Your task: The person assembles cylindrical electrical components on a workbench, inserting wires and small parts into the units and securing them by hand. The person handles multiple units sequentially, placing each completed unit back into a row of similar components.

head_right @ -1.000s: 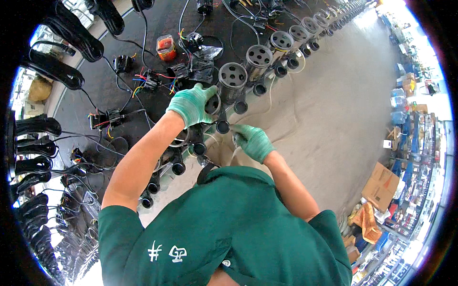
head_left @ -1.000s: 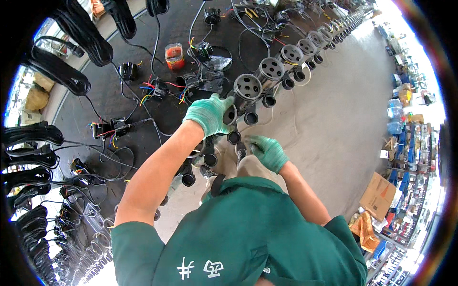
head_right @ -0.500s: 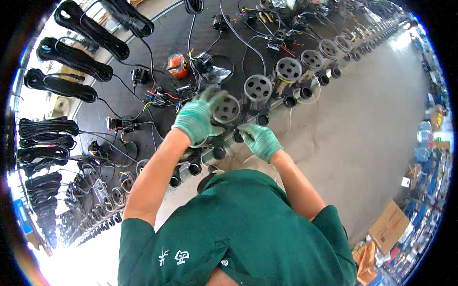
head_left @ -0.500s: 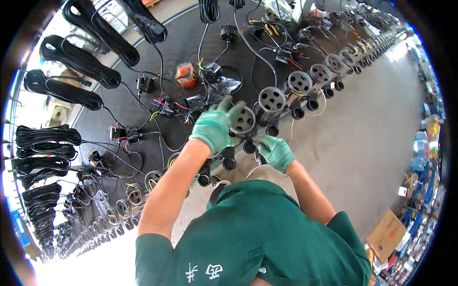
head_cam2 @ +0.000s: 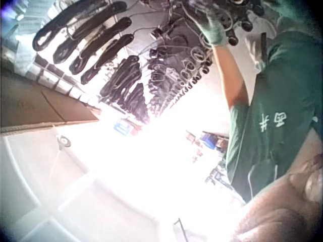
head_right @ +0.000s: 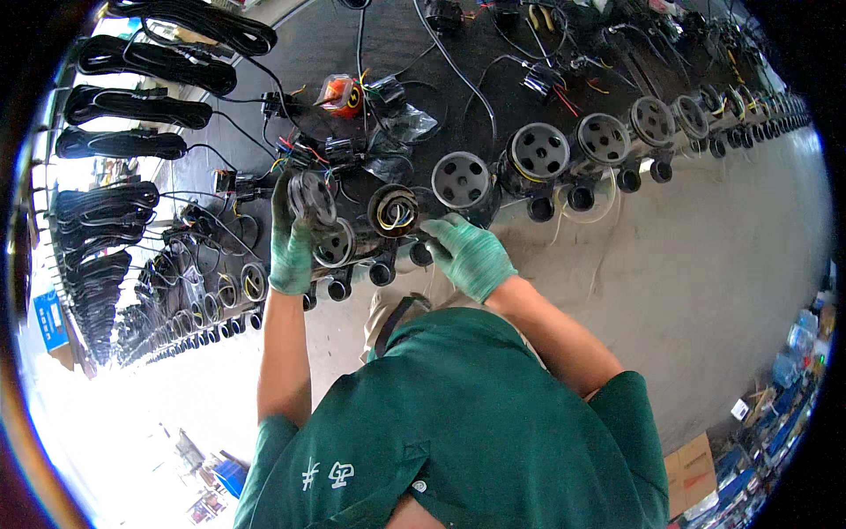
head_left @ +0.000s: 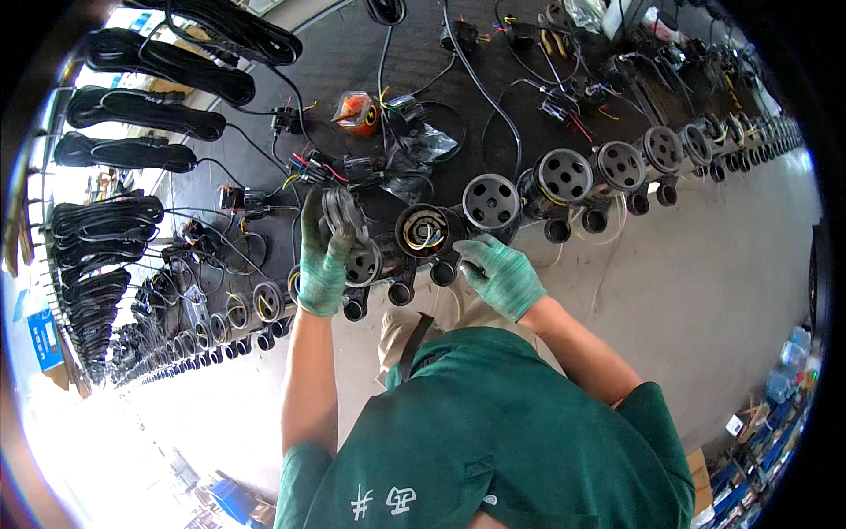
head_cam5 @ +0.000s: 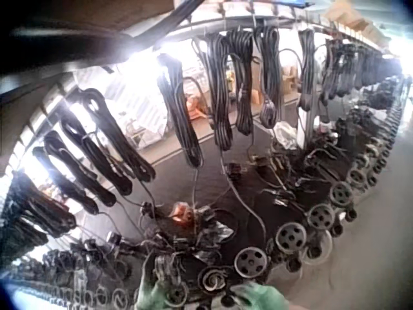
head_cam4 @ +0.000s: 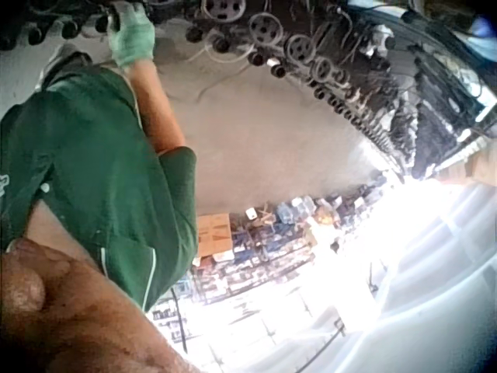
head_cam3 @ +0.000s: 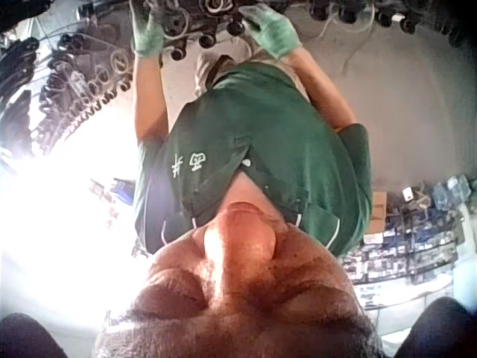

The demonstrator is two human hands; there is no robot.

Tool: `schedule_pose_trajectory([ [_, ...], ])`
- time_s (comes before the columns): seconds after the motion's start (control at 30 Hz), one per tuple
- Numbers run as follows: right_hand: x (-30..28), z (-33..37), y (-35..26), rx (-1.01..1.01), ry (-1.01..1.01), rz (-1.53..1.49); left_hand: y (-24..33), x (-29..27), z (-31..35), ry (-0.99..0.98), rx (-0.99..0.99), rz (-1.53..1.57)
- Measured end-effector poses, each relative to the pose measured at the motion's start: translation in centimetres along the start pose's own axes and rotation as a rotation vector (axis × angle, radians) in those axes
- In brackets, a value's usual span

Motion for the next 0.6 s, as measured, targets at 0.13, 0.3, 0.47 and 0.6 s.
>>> schedule_pose_trajectory([
  [0.13, 0.2, -2.3, -2.7, -0.131, 0.018, 0.114, -0.6, 0.4, 1.4, -0.012, 0.011, -0.045],
  [0.3, 3.2, -5.9, -4.1, -0.217, -0.372, 0.511, -0.9, -0.2, 1.2, -0.085, -0.012, -0.098],
  [0.47, 4.7, -7.1, -6.0, -0.293, -0.472, 0.743, -0.8, -0.9, 0.8, -0.107, -0.025, 0.044],
  [0.6, 5.0, -8.5, -6.7, -0.23, -0.637, 0.679, -0.4, -2.1, 2.2, -0.052, 0.078, 0.167],
])
Point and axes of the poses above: each hand's wrist, its own z-axis away from the middle knuckle, its own x-axis out of the palm, y = z × x, the point moved 4 cm from there along -z, towards the middle knuckle, and after that the axes turned 10 degrees about z, right-handed, at the moved point
